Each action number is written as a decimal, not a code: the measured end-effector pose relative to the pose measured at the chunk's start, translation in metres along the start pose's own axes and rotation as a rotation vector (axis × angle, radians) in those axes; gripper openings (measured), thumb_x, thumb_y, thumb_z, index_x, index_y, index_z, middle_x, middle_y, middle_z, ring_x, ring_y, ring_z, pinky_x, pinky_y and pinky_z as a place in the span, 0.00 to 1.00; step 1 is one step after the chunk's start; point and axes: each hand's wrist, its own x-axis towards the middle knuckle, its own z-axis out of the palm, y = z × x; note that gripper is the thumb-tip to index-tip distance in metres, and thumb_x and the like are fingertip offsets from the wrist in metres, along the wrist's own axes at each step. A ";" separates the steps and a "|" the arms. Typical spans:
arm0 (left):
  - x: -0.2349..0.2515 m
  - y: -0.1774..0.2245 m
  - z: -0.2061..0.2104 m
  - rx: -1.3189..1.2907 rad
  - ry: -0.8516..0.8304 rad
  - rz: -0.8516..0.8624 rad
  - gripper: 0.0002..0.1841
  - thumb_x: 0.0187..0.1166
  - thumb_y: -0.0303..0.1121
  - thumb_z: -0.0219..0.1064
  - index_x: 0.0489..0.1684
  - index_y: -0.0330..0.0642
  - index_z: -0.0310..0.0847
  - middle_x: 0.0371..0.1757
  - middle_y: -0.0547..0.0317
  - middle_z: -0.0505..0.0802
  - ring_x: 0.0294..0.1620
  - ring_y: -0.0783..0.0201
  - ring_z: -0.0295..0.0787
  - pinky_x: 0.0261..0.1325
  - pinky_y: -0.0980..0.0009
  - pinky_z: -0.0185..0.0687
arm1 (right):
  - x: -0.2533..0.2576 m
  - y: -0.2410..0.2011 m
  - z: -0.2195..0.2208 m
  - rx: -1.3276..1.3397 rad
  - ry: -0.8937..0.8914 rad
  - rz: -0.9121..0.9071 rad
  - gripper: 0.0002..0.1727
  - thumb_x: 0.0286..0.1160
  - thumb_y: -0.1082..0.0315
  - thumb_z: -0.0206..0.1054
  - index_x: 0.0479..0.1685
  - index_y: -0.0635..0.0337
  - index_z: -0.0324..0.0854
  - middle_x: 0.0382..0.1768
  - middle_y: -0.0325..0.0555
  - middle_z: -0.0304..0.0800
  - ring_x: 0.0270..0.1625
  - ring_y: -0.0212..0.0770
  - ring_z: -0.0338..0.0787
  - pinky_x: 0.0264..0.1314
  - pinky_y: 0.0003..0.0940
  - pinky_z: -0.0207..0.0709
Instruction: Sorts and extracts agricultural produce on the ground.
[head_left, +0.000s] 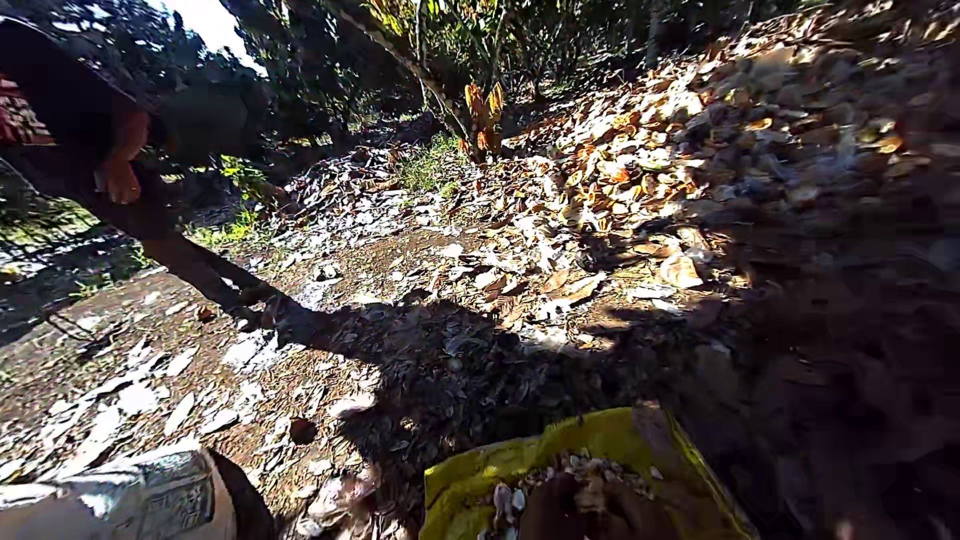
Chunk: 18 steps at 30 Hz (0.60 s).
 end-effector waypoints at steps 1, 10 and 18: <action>0.001 0.002 -0.001 -0.018 0.004 -0.032 0.12 0.71 0.27 0.76 0.51 0.37 0.89 0.37 0.57 0.94 0.37 0.65 0.91 0.46 0.62 0.90 | 0.001 -0.001 0.000 0.025 0.013 0.005 0.19 0.82 0.62 0.62 0.62 0.66 0.82 0.47 0.56 0.93 0.50 0.51 0.93 0.57 0.56 0.86; 0.006 0.008 -0.013 -0.326 -0.027 -0.140 0.14 0.75 0.24 0.71 0.58 0.32 0.83 0.43 0.52 0.94 0.38 0.59 0.93 0.41 0.61 0.93 | 0.006 -0.017 -0.011 -0.233 0.201 -0.194 0.25 0.79 0.45 0.68 0.63 0.53 0.90 0.59 0.46 0.93 0.68 0.48 0.88 0.80 0.58 0.72; 0.004 0.010 -0.018 -0.259 -0.031 -0.156 0.13 0.74 0.21 0.71 0.54 0.32 0.84 0.41 0.53 0.94 0.37 0.61 0.92 0.43 0.61 0.92 | 0.008 -0.022 -0.008 -0.175 0.193 -0.244 0.16 0.78 0.57 0.69 0.57 0.54 0.92 0.57 0.42 0.95 0.67 0.43 0.89 0.79 0.50 0.75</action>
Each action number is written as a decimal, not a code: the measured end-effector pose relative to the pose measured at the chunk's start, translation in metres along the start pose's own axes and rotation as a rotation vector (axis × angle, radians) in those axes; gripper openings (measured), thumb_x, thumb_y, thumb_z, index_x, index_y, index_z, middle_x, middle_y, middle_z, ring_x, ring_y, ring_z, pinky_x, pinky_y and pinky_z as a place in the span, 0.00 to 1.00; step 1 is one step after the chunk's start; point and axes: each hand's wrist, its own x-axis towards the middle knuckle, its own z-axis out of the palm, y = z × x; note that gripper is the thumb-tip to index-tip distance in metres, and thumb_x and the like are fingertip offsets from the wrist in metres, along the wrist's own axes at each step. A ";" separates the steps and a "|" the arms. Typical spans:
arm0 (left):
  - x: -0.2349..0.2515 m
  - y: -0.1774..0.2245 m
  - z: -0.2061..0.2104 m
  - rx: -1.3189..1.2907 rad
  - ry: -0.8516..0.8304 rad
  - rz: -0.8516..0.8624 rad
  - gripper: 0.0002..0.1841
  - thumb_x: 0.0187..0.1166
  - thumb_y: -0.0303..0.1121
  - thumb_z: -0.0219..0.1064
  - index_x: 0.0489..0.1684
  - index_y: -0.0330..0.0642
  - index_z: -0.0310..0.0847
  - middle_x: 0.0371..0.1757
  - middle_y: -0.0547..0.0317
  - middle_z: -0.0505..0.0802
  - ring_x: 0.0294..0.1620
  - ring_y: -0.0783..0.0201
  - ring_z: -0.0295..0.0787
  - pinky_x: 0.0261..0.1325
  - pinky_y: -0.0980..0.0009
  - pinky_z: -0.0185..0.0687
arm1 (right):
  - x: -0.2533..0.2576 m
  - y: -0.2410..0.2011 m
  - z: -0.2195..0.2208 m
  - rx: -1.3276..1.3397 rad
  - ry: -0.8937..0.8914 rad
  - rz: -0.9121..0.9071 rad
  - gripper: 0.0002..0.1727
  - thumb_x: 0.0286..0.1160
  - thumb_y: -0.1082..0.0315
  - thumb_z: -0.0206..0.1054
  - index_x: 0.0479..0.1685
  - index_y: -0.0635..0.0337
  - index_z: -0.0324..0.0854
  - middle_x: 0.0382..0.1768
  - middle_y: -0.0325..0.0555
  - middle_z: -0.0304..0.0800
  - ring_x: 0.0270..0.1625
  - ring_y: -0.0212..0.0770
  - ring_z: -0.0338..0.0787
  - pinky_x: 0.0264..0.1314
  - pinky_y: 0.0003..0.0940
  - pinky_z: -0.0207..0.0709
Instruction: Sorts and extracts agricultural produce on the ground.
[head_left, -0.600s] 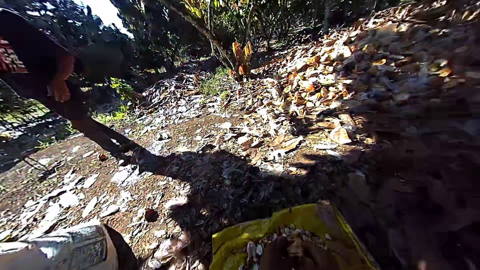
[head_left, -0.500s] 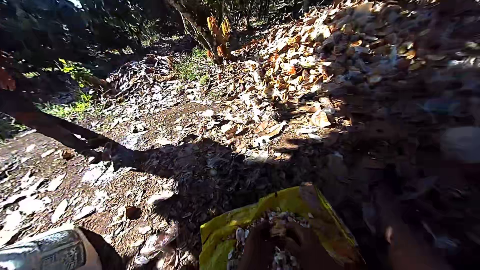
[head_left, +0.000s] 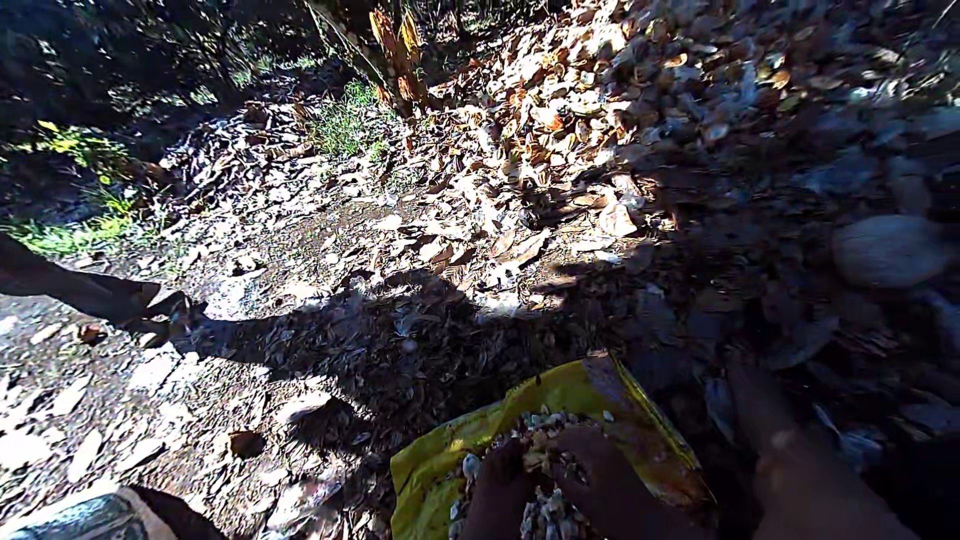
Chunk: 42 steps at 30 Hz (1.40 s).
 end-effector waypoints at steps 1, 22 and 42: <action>-0.001 0.002 0.000 -0.018 -0.012 0.001 0.14 0.74 0.21 0.70 0.57 0.31 0.84 0.43 0.52 0.94 0.39 0.61 0.93 0.44 0.61 0.93 | 0.001 -0.002 -0.002 0.064 -0.016 0.034 0.16 0.77 0.59 0.69 0.58 0.55 0.92 0.57 0.43 0.94 0.68 0.42 0.88 0.78 0.49 0.76; -0.004 0.001 0.000 0.415 0.008 0.076 0.10 0.73 0.25 0.70 0.50 0.38 0.89 0.40 0.60 0.95 0.36 0.68 0.92 0.45 0.66 0.91 | 0.006 -0.006 -0.007 -0.245 -0.433 0.050 0.13 0.82 0.67 0.63 0.51 0.70 0.85 0.56 0.63 0.90 0.65 0.61 0.89 0.72 0.57 0.79; 0.002 0.016 -0.020 -0.114 0.099 0.117 0.18 0.82 0.19 0.57 0.69 0.32 0.78 0.52 0.45 0.96 0.50 0.49 0.97 0.51 0.54 0.95 | 0.008 0.002 -0.018 0.007 -0.035 0.205 0.16 0.81 0.57 0.65 0.53 0.60 0.88 0.51 0.46 0.92 0.58 0.42 0.91 0.66 0.47 0.84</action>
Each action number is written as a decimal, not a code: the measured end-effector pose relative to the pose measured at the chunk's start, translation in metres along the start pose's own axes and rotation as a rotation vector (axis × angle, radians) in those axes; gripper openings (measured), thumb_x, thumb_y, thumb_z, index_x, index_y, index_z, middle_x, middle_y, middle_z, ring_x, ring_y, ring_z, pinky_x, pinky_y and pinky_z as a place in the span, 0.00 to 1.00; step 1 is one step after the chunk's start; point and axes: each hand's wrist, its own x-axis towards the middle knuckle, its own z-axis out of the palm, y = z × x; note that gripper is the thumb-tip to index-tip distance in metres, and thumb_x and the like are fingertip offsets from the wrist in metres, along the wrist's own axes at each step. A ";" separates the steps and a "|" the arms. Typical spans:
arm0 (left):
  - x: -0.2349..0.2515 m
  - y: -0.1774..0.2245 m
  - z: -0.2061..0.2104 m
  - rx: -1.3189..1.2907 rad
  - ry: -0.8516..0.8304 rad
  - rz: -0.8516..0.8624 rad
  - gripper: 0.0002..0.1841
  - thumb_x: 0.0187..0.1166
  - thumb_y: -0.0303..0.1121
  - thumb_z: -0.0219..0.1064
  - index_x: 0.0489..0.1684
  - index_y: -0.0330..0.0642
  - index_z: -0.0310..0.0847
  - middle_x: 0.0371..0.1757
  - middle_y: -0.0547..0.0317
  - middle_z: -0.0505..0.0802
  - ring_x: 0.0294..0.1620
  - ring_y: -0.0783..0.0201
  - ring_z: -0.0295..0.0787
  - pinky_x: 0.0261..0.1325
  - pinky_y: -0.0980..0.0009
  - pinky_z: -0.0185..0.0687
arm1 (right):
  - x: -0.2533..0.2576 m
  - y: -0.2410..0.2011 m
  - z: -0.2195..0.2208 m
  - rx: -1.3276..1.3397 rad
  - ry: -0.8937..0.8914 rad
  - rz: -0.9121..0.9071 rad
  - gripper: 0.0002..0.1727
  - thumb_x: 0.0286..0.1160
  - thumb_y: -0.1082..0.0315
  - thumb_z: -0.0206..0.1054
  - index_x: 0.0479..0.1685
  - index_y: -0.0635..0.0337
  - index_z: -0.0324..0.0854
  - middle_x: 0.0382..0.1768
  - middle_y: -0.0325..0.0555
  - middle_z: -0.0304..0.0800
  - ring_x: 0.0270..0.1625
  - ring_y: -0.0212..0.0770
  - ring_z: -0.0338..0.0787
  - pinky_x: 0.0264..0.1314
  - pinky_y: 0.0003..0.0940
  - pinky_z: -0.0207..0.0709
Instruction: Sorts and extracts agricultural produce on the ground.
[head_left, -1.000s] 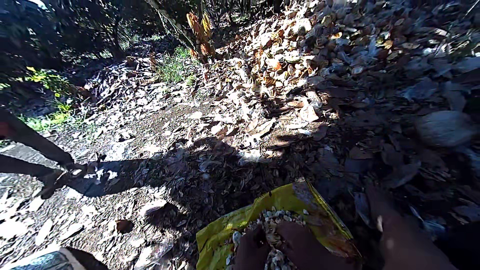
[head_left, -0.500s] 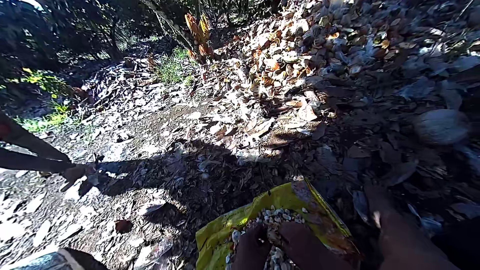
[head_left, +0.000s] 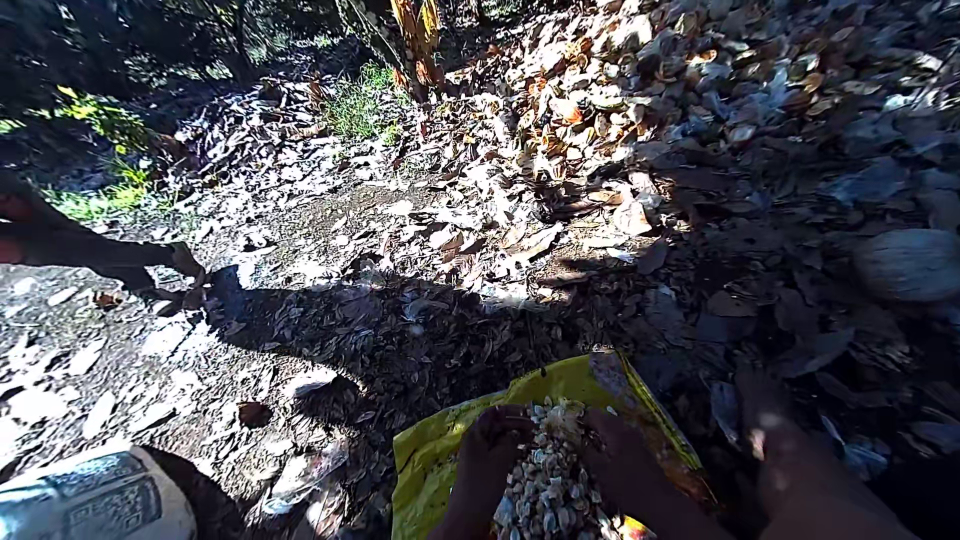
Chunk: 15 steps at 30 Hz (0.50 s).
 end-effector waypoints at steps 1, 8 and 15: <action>0.001 -0.001 -0.001 -0.003 0.015 0.000 0.18 0.82 0.19 0.58 0.69 0.32 0.78 0.53 0.45 0.96 0.50 0.49 0.97 0.51 0.54 0.95 | 0.000 0.000 0.000 0.001 0.000 0.006 0.16 0.80 0.57 0.65 0.53 0.60 0.88 0.51 0.46 0.92 0.58 0.42 0.91 0.66 0.47 0.84; 0.013 0.012 -0.026 -0.083 0.149 0.061 0.17 0.82 0.19 0.58 0.68 0.31 0.77 0.54 0.41 0.94 0.51 0.46 0.95 0.48 0.54 0.94 | 0.001 0.015 0.020 -0.236 -0.441 0.142 0.21 0.81 0.51 0.62 0.56 0.58 0.87 0.52 0.52 0.92 0.60 0.52 0.90 0.68 0.60 0.80; 0.015 0.044 -0.060 -0.153 0.303 0.111 0.16 0.83 0.19 0.57 0.68 0.30 0.77 0.55 0.43 0.94 0.50 0.49 0.96 0.48 0.57 0.94 | -0.035 -0.104 -0.013 -0.439 -0.733 0.059 0.20 0.79 0.60 0.69 0.48 0.74 0.89 0.47 0.69 0.92 0.52 0.62 0.91 0.55 0.59 0.80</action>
